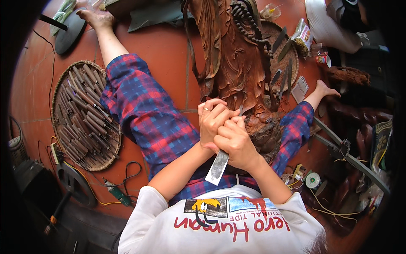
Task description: The person sits on the floor and carves a large, ornate wooden sculpture using various hand tools. They switch between different chisels and knives to refine the details of the wood, occasionally pausing to inspect the work or adjust their grip.
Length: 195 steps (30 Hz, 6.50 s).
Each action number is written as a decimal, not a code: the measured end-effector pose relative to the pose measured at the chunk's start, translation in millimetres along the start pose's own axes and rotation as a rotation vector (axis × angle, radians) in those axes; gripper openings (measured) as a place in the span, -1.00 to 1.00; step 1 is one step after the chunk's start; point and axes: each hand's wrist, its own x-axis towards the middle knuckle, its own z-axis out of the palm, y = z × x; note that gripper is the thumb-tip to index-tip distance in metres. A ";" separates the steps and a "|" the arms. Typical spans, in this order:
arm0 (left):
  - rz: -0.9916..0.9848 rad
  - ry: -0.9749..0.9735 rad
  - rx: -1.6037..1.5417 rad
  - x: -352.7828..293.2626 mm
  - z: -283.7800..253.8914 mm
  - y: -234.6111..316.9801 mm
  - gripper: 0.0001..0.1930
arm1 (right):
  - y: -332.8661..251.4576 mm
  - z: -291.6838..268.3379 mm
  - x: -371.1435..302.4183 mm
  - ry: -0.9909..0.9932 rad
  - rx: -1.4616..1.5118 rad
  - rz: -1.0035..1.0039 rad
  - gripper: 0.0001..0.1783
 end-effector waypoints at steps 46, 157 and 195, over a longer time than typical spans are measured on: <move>0.131 -0.078 0.028 8.0 -13.0 -14.0 -0.79 | -2.8 -2.4 12.7 0.001 0.003 0.019 -0.68; 0.009 0.073 -0.125 33.8 -3.6 -8.6 -0.81 | 15.3 -22.4 27.7 -0.033 0.093 -0.044 -0.63; -0.067 0.000 -0.140 12.1 -1.6 0.6 -0.77 | 6.5 -17.6 10.9 -0.074 0.072 0.008 -0.59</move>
